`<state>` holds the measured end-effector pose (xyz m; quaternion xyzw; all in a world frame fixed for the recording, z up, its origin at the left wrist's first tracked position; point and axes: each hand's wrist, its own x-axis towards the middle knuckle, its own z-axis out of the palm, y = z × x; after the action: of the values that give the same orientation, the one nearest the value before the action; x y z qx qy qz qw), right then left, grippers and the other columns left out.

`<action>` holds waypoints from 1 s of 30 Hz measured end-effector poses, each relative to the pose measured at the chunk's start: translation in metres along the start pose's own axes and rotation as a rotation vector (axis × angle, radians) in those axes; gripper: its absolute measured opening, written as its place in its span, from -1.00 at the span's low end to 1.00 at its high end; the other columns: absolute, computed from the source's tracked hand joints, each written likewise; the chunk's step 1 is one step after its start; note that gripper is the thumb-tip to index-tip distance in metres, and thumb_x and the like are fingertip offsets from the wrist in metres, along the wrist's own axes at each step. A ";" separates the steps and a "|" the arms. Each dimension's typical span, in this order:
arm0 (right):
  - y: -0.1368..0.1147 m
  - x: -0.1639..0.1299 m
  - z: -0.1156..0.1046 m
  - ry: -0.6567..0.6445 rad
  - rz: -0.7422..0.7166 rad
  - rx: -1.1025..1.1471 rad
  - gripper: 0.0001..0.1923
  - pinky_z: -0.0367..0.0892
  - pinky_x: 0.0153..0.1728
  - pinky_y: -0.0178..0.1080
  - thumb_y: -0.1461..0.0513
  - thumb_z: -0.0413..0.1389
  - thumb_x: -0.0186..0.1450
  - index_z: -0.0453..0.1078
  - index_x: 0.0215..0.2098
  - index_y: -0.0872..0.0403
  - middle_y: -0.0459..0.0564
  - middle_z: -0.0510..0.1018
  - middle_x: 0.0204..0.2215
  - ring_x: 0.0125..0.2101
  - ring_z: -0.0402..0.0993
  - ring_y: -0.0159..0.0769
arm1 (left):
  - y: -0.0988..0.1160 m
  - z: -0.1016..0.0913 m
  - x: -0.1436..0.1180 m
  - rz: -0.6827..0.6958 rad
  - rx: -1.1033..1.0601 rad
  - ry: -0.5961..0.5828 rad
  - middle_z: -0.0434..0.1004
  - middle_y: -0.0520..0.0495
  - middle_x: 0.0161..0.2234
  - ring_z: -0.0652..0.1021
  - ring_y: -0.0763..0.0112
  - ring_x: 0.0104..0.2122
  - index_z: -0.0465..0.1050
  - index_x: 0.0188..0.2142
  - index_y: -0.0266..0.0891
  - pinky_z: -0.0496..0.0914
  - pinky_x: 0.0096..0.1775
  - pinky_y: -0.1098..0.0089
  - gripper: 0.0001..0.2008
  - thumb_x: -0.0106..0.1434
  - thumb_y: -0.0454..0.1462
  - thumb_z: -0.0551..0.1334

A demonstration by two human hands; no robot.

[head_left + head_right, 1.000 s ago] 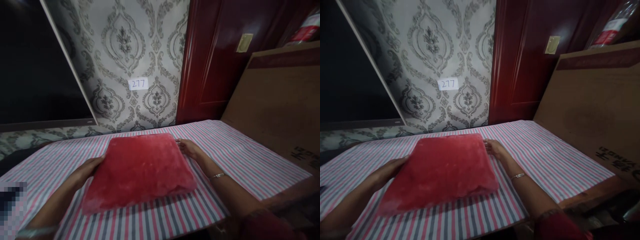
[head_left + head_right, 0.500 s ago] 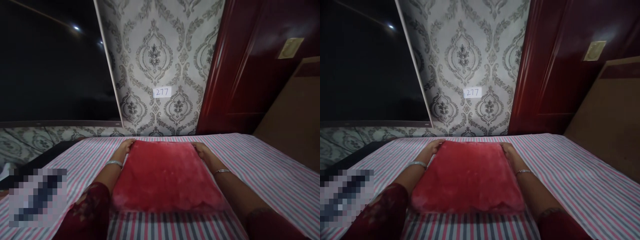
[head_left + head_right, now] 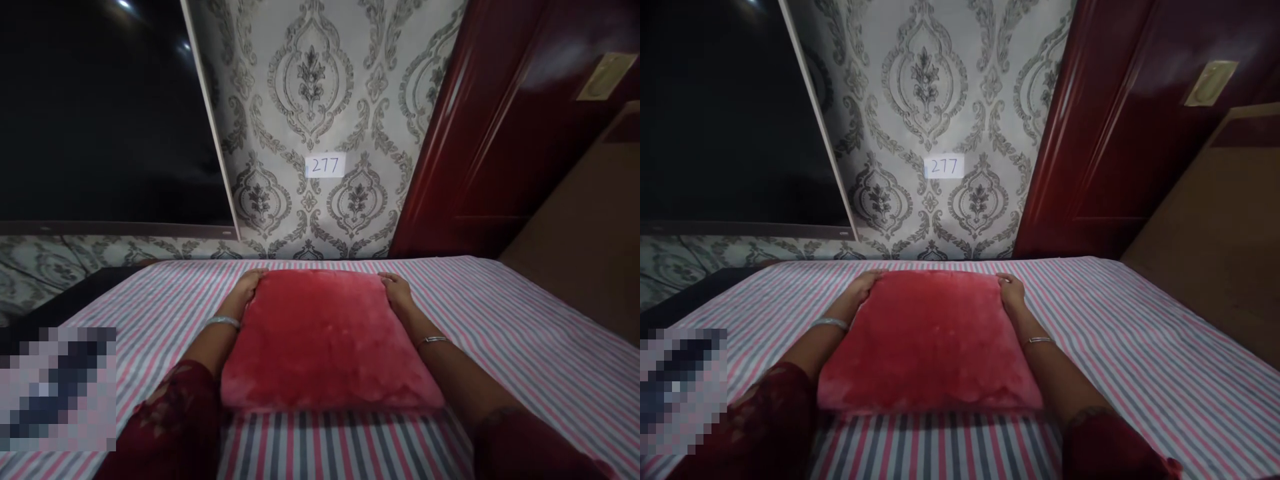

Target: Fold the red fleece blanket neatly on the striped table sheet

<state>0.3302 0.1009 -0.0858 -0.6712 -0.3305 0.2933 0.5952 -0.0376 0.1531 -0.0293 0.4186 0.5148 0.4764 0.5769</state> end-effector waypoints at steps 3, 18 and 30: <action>-0.006 -0.014 -0.016 -0.069 0.014 0.027 -0.63 0.42 -0.33 -0.25 0.13 0.19 0.10 0.53 -0.14 0.11 0.01 0.62 -0.39 -0.35 0.54 -0.21 | 0.009 -0.010 -0.011 -0.056 0.054 -0.009 0.53 -0.02 -0.51 0.50 0.39 -0.57 0.48 -0.33 -0.32 0.41 -0.46 0.38 -0.72 0.13 -0.13 0.41; 0.016 -0.142 -0.108 -0.406 -0.210 -0.097 -0.09 0.30 0.19 0.11 -0.11 0.27 0.18 0.07 0.38 -0.11 0.11 0.38 0.24 0.20 0.35 0.05 | -0.034 -0.028 -0.148 0.300 0.489 -0.003 0.37 -0.26 0.23 0.35 -0.09 0.26 0.17 0.33 -0.08 0.34 0.18 0.03 -0.13 0.07 0.01 0.37; 0.041 -0.174 -0.139 -0.418 -0.205 -0.063 -0.19 0.50 -0.08 -0.06 -0.07 0.16 0.32 -0.02 0.43 -0.12 0.11 0.53 0.03 -0.05 0.55 -0.09 | -0.060 -0.058 -0.201 0.310 0.499 0.157 0.50 -0.12 -0.09 0.57 0.19 -0.10 0.26 0.27 -0.07 0.51 -0.09 0.25 -0.29 0.18 0.08 0.30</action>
<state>0.3370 -0.1244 -0.1095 -0.5772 -0.5218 0.3534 0.5192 -0.0912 -0.0561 -0.0551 0.5830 0.5890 0.4482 0.3352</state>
